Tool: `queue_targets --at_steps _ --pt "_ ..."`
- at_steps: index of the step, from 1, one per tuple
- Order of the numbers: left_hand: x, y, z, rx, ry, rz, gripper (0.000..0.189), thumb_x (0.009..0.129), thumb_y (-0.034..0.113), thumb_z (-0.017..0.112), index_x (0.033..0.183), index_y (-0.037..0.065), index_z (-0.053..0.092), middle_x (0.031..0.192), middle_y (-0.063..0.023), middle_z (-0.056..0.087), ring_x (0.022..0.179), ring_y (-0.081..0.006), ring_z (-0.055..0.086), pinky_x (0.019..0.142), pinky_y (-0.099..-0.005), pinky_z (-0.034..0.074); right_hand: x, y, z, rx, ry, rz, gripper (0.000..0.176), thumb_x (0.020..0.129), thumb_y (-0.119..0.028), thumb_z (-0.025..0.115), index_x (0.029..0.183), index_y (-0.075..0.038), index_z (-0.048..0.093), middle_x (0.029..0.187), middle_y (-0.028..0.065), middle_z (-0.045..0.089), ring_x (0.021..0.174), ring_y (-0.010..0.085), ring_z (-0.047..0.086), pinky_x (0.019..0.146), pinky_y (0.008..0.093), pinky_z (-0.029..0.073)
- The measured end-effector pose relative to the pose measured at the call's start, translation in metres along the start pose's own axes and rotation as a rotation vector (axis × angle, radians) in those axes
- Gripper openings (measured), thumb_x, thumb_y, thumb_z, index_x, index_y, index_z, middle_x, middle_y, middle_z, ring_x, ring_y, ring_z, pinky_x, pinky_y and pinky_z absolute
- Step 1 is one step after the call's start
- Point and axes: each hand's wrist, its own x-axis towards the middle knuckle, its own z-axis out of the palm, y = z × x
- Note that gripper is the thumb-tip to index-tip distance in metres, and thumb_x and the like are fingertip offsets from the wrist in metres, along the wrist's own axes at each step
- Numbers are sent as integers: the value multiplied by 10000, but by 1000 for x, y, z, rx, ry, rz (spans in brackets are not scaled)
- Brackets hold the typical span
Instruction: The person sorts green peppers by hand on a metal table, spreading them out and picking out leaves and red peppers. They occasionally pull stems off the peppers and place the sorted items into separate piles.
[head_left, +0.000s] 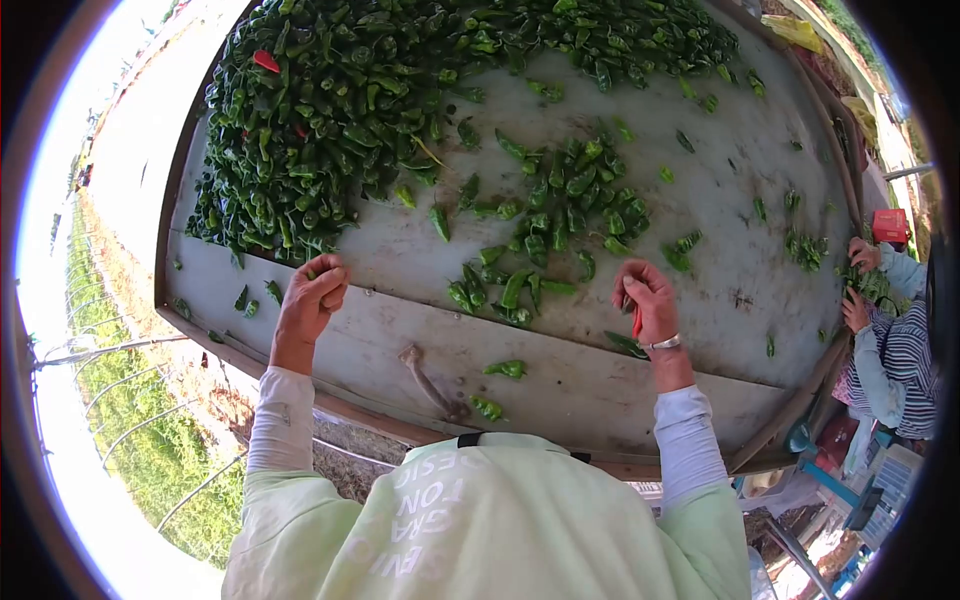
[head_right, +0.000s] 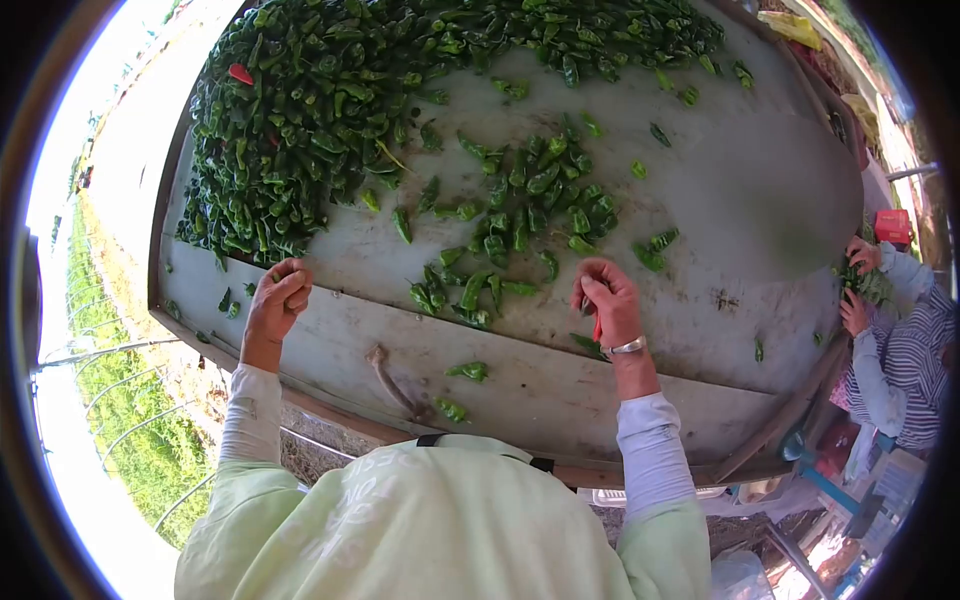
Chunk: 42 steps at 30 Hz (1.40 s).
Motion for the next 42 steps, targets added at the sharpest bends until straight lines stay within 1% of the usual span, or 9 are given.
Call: queue_targets --at_steps 7,9,11,17,19,23,30,34,42 --pt "-217 -79 -195 -246 1051 54 142 854 275 607 888 137 606 685 29 561 432 -45 369 363 -192 237 161 -59 72 -806 92 -206 257 788 -195 637 969 -13 620 758 89 638 624 180 632 568 299 493" --pt "-245 -92 -190 -274 1109 12 148 853 274 606 898 134 608 682 29 563 428 -43 376 359 -191 236 191 -44 81 -1424 247 -441 321 758 -266 660 967 -23 635 895 176 646 826 289 640 714 375 515" --pt "-251 -104 -185 -310 1168 -27 154 852 274 606 909 132 610 678 28 565 425 -41 383 355 -191 236 204 -45 88 -1514 186 -281 342 753 -288 661 977 -32 636 952 192 632 895 316 614 761 390 505" --pt "-173 -79 -112 -81 955 52 145 871 238 579 926 107 607 688 28 562 428 -35 387 358 -189 239 171 -40 61 -1439 76 -385 321 749 -261 678 969 -34 623 874 148 655 833 272 632 646 373 505" --pt "-146 -63 -93 -127 680 96 172 888 234 556 983 97 594 745 15 551 484 -40 423 384 -181 288 140 -44 43 -351 -14 102 271 784 -173 654 1033 -85 597 826 51 637 719 159 604 494 284 433" --pt "-87 -48 -41 -252 380 29 147 885 191 548 965 72 583 760 -4 569 490 -44 420 404 -179 313 78 -26 16 482 -152 78 314 822 -60 580 1129 -121 557 953 9 600 652 111 509 466 218 367" --pt "-17 -80 68 -382 -179 -174 292 894 83 462 1176 5 465 1005 -155 603 859 -266 626 600 -267 533 -32 -11 38 763 -169 64 351 821 -126 575 1171 -138 542 1047 75 576 704 128 512 478 219 380" --pt "-17 -81 139 -291 -346 -263 302 922 146 432 1188 11 477 1041 -150 602 915 -253 621 632 -267 531 -82 1 55 880 -128 259 306 836 -170 570 1138 -122 552 995 77 593 667 135 515 483 209 386" --pt "-59 -139 221 11 -323 -274 429 938 298 425 1246 3 465 991 -83 617 906 -157 594 740 -246 479 -130 59 70 92 -60 22 240 816 -88 626 1051 -59 591 779 -21 590 654 47 538 525 200 429"
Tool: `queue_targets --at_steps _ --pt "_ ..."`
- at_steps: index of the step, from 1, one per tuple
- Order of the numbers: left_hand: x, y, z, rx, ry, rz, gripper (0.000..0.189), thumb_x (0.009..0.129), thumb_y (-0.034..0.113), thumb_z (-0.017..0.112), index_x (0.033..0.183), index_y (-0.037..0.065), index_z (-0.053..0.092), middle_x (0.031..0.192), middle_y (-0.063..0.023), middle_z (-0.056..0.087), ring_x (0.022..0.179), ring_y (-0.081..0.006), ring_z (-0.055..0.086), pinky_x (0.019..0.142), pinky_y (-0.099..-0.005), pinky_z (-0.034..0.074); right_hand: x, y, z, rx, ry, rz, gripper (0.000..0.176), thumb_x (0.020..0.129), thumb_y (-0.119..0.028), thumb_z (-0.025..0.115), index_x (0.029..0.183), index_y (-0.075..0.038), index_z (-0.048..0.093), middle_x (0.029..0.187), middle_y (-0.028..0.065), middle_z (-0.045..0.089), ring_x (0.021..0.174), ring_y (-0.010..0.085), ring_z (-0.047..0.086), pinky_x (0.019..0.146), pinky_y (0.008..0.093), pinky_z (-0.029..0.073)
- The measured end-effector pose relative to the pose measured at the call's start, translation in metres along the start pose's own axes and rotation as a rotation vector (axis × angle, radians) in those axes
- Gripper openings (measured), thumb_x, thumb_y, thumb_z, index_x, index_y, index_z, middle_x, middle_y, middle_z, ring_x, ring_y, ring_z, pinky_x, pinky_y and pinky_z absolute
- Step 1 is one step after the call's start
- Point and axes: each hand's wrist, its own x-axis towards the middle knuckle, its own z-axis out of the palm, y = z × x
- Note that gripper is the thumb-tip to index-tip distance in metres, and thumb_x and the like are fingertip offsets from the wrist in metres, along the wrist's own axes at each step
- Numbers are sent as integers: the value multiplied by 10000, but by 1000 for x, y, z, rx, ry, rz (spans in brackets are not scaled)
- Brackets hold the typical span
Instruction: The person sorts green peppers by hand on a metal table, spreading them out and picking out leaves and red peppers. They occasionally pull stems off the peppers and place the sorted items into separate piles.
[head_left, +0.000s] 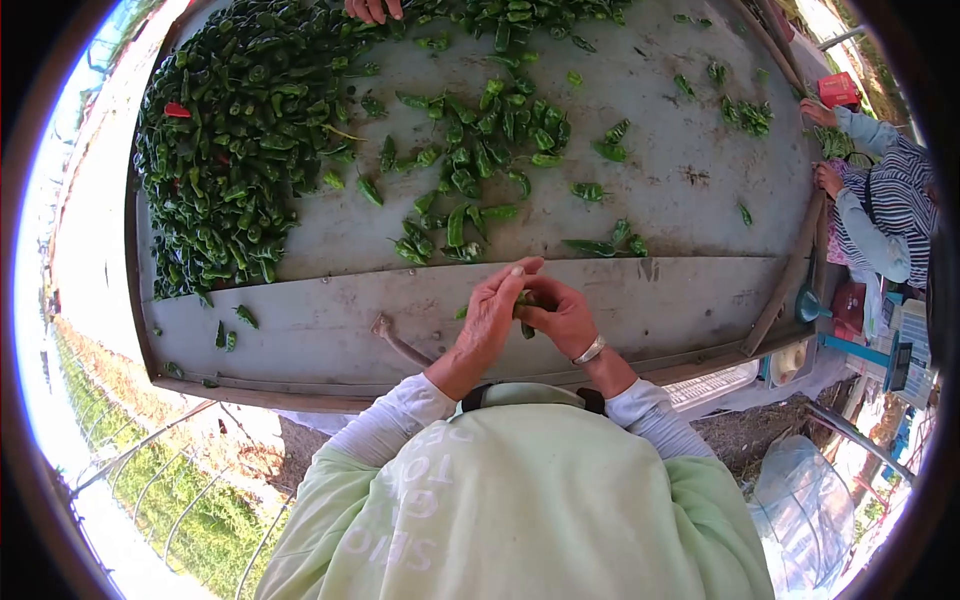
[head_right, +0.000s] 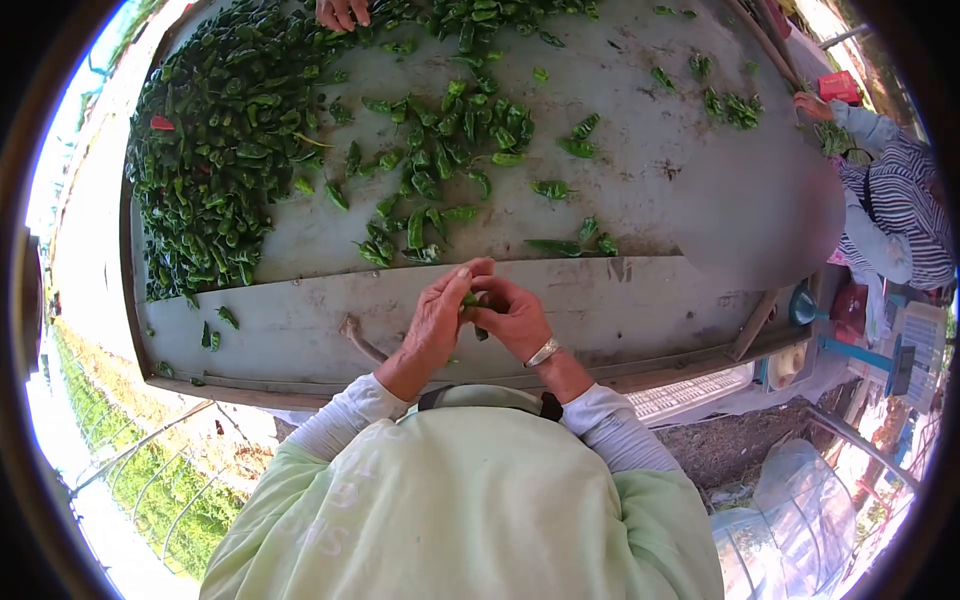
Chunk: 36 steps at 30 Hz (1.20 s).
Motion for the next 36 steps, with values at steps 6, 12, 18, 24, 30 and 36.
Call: queue_targets --at_steps 6,12,18,24,30,36 --pt "-12 -14 54 380 -159 -20 489 929 387 419 1277 45 456 1133 -52 577 994 -130 553 792 -266 416 -61 -7 -59 163 148 105 239 820 -94 604 1054 -44 590 796 -4 599 706 62 548 567 208 438" --pt "4 -16 8 470 15 28 381 913 349 477 1180 83 536 1015 -36 624 893 -114 595 661 -226 408 -244 -1 -165 805 501 -58 207 860 -214 544 1027 -92 560 919 73 576 702 165 539 465 226 395" --pt "-10 -3 -29 410 217 33 319 904 320 510 1123 95 565 933 0 638 795 -79 604 586 -194 405 -315 60 -256 826 1149 44 265 883 -355 511 1035 -144 565 893 53 605 753 192 565 483 252 429" --pt "-32 12 -45 447 469 172 307 878 279 554 1108 77 577 970 1 634 859 -83 603 644 -223 431 -298 89 -345 -178 1393 351 680 827 -312 590 1399 -130 270 1416 114 315 1240 321 356 947 520 326" --pt "1 36 -116 889 644 543 421 786 248 636 1138 37 544 1092 -100 582 1038 -237 544 863 -328 421 -148 12 -225 -983 1036 -285 469 794 -138 595 1235 -27 478 1250 179 480 1143 328 465 965 401 359" --pt "51 77 -137 1254 866 313 731 739 318 661 1333 78 308 1341 -153 326 1298 -341 212 959 -517 294 -3 38 -111 -1236 859 -332 473 777 -194 597 1222 -80 485 1331 167 380 1223 345 355 972 462 328"
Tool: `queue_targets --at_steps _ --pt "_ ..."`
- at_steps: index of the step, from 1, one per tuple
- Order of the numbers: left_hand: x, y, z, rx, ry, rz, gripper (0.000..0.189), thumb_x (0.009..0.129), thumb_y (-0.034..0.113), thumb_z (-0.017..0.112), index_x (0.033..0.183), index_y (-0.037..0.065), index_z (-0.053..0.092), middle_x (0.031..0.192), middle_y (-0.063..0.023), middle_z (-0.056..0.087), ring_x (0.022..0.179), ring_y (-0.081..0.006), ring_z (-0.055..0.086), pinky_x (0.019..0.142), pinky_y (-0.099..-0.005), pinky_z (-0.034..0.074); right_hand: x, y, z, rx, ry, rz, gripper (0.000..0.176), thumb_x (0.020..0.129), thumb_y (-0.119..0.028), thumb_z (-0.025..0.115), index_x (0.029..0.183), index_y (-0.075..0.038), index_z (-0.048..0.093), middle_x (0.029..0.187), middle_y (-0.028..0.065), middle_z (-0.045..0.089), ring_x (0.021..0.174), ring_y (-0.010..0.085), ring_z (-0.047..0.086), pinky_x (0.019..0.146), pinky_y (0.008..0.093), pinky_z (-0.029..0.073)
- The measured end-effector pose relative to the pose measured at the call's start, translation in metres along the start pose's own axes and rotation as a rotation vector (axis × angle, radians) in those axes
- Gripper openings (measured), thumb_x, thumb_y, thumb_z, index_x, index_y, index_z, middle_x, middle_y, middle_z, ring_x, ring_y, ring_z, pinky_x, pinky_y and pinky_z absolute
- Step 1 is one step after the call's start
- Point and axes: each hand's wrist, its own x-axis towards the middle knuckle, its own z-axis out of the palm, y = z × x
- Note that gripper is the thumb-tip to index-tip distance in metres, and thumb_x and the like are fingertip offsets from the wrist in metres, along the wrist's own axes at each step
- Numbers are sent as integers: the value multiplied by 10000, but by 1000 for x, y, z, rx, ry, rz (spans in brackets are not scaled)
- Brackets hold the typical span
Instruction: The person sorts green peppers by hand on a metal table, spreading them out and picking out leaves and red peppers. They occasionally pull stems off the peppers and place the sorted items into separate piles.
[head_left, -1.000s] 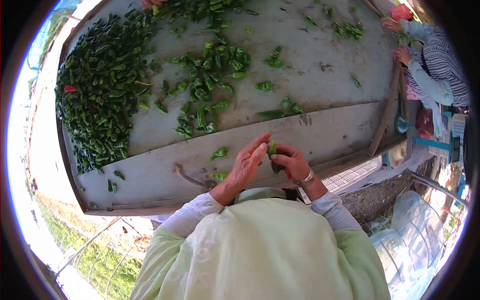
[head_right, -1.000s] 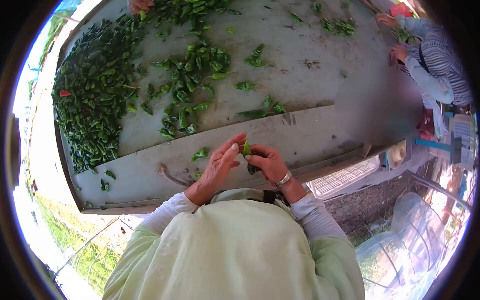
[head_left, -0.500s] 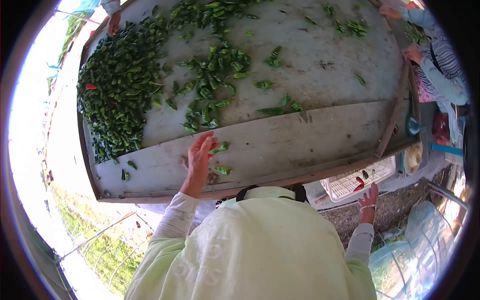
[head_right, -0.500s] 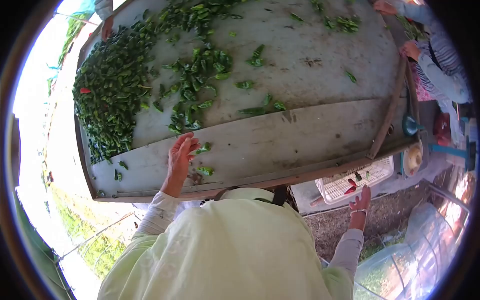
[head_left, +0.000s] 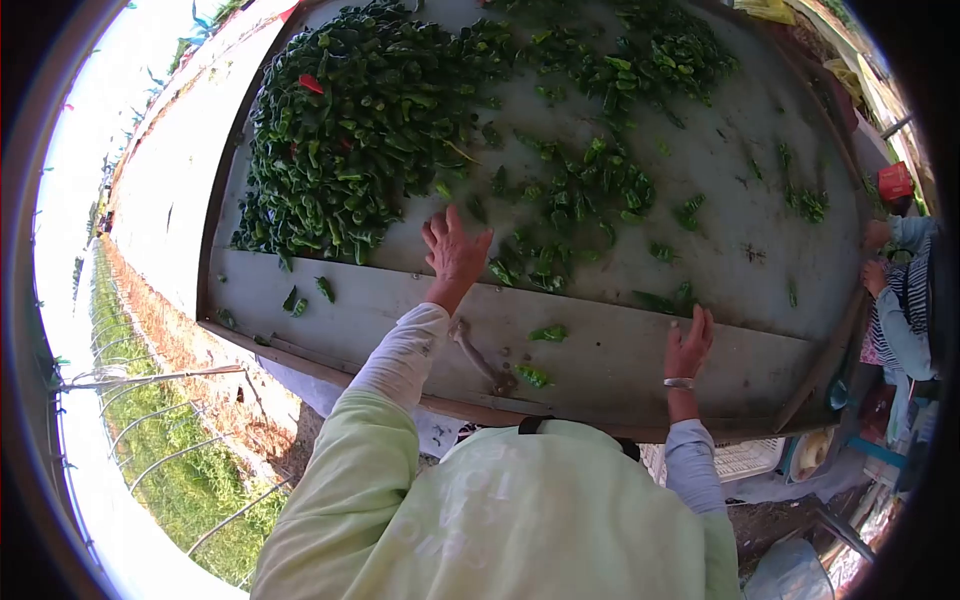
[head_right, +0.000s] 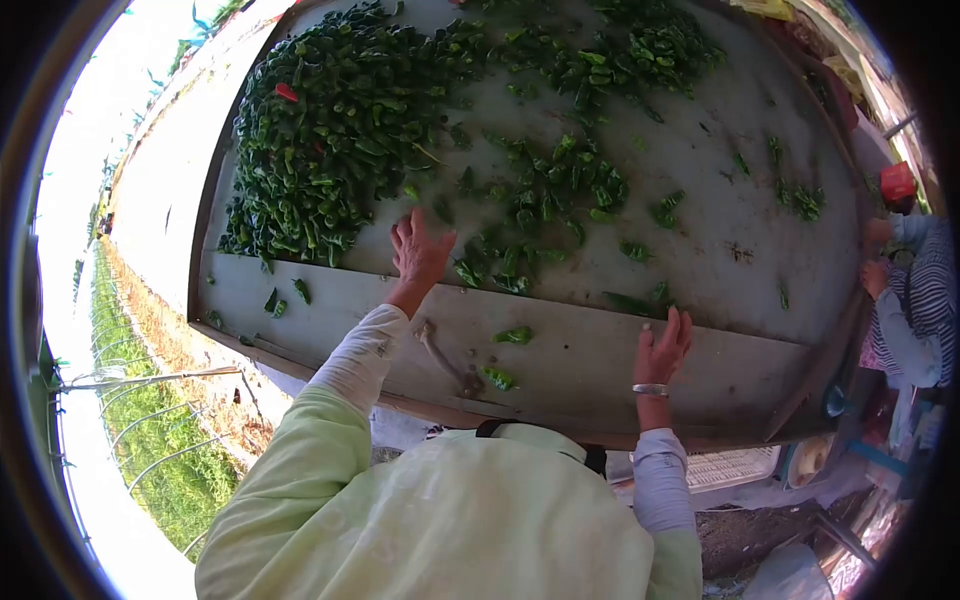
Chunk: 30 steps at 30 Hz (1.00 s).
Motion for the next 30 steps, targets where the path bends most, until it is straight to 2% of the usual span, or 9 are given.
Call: queue_targets --at_steps 3,6,9,12,18,22,25,27,30 --pt "-12 27 52 40 86 176 769 732 362 665 1351 114 281 1373 -159 263 1312 -387 151 949 -585 258 12 -34 25 -249 36 95 487 777 -234 607 1235 -130 478 1401 134 284 1270 325 288 956 527 306" --pt "-41 80 84 -191 -240 552 671 733 320 666 1308 146 369 1376 -156 268 1319 -375 179 945 -588 276 20 -51 31 -402 -8 221 501 777 -270 613 1244 -150 475 1435 91 230 1292 309 252 944 574 277" --pt "-34 108 63 -395 -328 645 545 713 236 673 1213 149 475 1290 -146 381 1263 -346 303 905 -545 348 26 -52 34 -437 -35 266 503 780 -292 611 1243 -146 478 1445 62 216 1296 304 246 952 580 256" --pt "32 72 30 -398 114 747 321 643 31 638 953 112 619 984 -77 581 1021 -305 508 845 -389 435 19 -42 40 -465 -21 228 502 779 -291 610 1239 -139 477 1452 58 202 1300 305 244 965 570 246" --pt "158 -9 -27 378 241 668 295 674 35 574 916 183 655 1171 -50 508 1227 -296 354 832 -487 369 20 -38 38 -493 4 171 528 768 -278 619 1244 -130 447 1456 86 186 1305 323 233 973 566 238" --pt "179 -16 -27 285 179 745 194 685 66 598 832 167 676 1096 -41 557 1221 -287 370 846 -505 356 24 -49 33 -473 -64 235 531 768 -285 617 1243 -131 438 1454 89 184 1304 338 229 976 565 236" --pt "167 4 -22 43 183 725 99 710 73 653 781 132 688 911 -24 648 992 -242 581 716 -344 472 23 -48 32 -458 -40 197 537 766 -294 622 1245 -135 440 1455 86 184 1305 331 232 977 559 239" --pt "143 20 -37 -495 -160 314 88 766 90 641 846 78 677 812 -37 678 792 -165 635 664 -252 484 23 -48 34 -459 -40 199 540 765 -297 625 1247 -137 442 1456 84 183 1305 326 233 980 557 236" --pt "118 5 -58 -1067 -460 46 132 814 95 610 907 10 650 874 -87 677 721 -112 616 675 -229 481 22 -43 38 -460 -32 196 543 764 -301 627 1249 -140 445 1457 78 183 1305 318 235 986 552 230"
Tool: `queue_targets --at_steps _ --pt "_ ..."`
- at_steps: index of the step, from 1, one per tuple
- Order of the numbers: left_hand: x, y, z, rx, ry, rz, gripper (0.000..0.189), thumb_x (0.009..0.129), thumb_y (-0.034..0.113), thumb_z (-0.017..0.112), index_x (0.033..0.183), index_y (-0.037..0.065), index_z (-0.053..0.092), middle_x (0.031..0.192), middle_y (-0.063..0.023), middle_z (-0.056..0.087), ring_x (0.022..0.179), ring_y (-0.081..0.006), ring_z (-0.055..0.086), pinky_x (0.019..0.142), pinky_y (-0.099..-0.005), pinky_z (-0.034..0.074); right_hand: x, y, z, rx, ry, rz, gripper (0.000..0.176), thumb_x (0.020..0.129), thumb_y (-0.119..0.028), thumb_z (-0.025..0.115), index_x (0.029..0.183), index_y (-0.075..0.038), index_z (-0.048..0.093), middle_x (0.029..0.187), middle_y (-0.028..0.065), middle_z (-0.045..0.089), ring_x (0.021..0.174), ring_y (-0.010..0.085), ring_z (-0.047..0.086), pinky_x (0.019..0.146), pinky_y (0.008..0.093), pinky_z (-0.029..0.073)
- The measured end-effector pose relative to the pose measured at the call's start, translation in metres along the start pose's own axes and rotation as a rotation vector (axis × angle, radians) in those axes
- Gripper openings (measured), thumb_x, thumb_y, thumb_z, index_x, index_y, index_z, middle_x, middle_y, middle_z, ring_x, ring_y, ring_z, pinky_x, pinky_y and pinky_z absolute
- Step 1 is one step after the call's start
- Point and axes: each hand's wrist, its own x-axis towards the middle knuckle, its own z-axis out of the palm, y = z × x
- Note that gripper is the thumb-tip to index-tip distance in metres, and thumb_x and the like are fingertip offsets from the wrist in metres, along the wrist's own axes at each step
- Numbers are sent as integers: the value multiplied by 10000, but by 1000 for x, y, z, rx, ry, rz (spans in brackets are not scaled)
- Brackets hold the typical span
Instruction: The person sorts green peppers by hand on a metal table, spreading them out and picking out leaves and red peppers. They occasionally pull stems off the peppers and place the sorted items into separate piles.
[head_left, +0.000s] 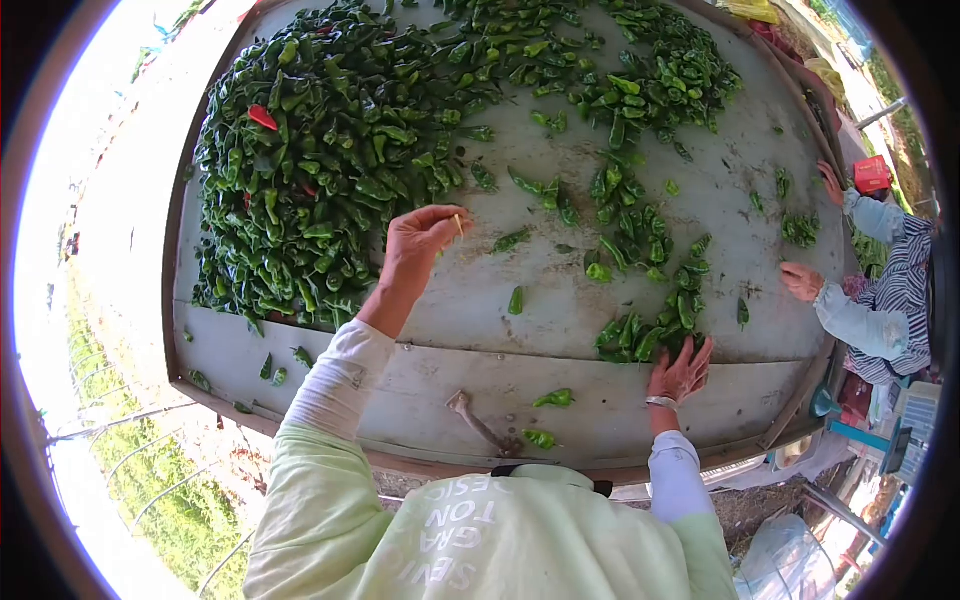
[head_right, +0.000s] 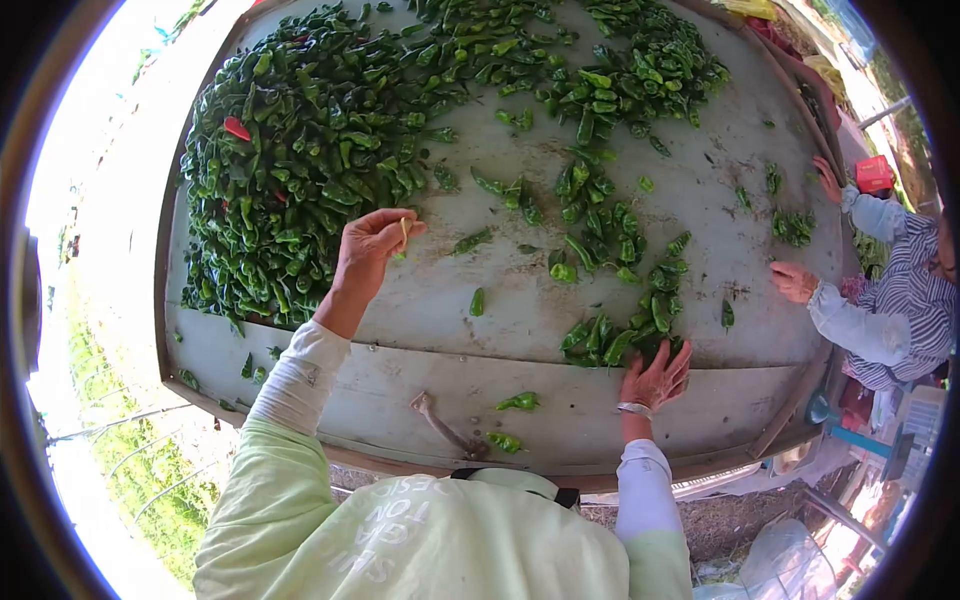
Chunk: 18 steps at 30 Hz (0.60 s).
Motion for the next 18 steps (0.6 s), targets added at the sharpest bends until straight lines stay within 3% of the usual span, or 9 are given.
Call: queue_targets --at_steps 3,5,6,8,9,10,14,16,18 --pt "-70 -3 -33 -136 -41 -109 170 799 99 639 909 -32 633 846 -136 664 697 -145 603 653 -236 476 -1 5 0 -7 6 -4 541 764 -301 627 1249 -143 449 1458 75 183 1305 313 235 987 547 230" --pt "-138 -4 -69 -48 -56 -276 177 771 111 674 856 -39 635 838 -149 659 739 -165 616 712 -272 500 0 2 1 1 -3 -18 540 763 -300 626 1248 -144 450 1457 74 183 1305 312 235 985 543 233" --pt "-178 -7 -89 -19 -48 -381 153 747 91 689 817 -37 641 831 -157 660 742 -176 630 722 -284 513 1 1 0 -3 0 -20 540 758 -295 626 1247 -148 449 1456 75 185 1304 314 237 979 542 242" --pt "-273 -28 -143 143 -53 -730 194 733 50 693 901 -38 650 833 -159 667 765 -219 661 789 -334 528 0 3 0 -23 4 9 540 754 -290 626 1245 -151 448 1455 75 187 1302 316 238 973 540 250" --pt "-321 -35 -172 380 -313 -1014 253 736 72 704 979 20 656 951 -139 660 881 -217 645 855 -370 504 0 1 0 -15 10 7 542 749 -285 626 1242 -152 445 1452 76 190 1299 319 241 968 541 254" --pt "-352 -22 -166 785 -643 -1143 411 730 200 733 1110 96 619 1113 -129 611 1040 -247 582 934 -412 443 0 1 -1 -6 16 2 545 744 -280 626 1240 -152 442 1449 77 194 1296 322 245 963 542 257" --pt "-367 1 -148 1263 -700 -1144 672 678 357 744 1250 101 503 1184 -179 558 1144 -304 506 985 -425 382 4 6 0 3 -5 -40 575 719 -293 644 1237 -148 439 1442 94 198 1287 346 244 949 548 266" --pt "-316 5 -124 1069 -303 -810 605 691 264 714 1233 84 513 1130 -184 589 1092 -301 547 930 -405 430 12 3 -3 -13 -40 -61 599 707 -271 658 1246 -143 431 1438 112 198 1281 356 252 951 540 289" --pt "-259 11 -81 990 -97 -406 531 689 176 681 1178 38 525 1056 -178 606 1011 -311 578 871 -382 448 31 -8 -1 167 -87 -361 601 711 -218 663 1256 -140 423 1414 144 241 1249 383 300 960 514 324"
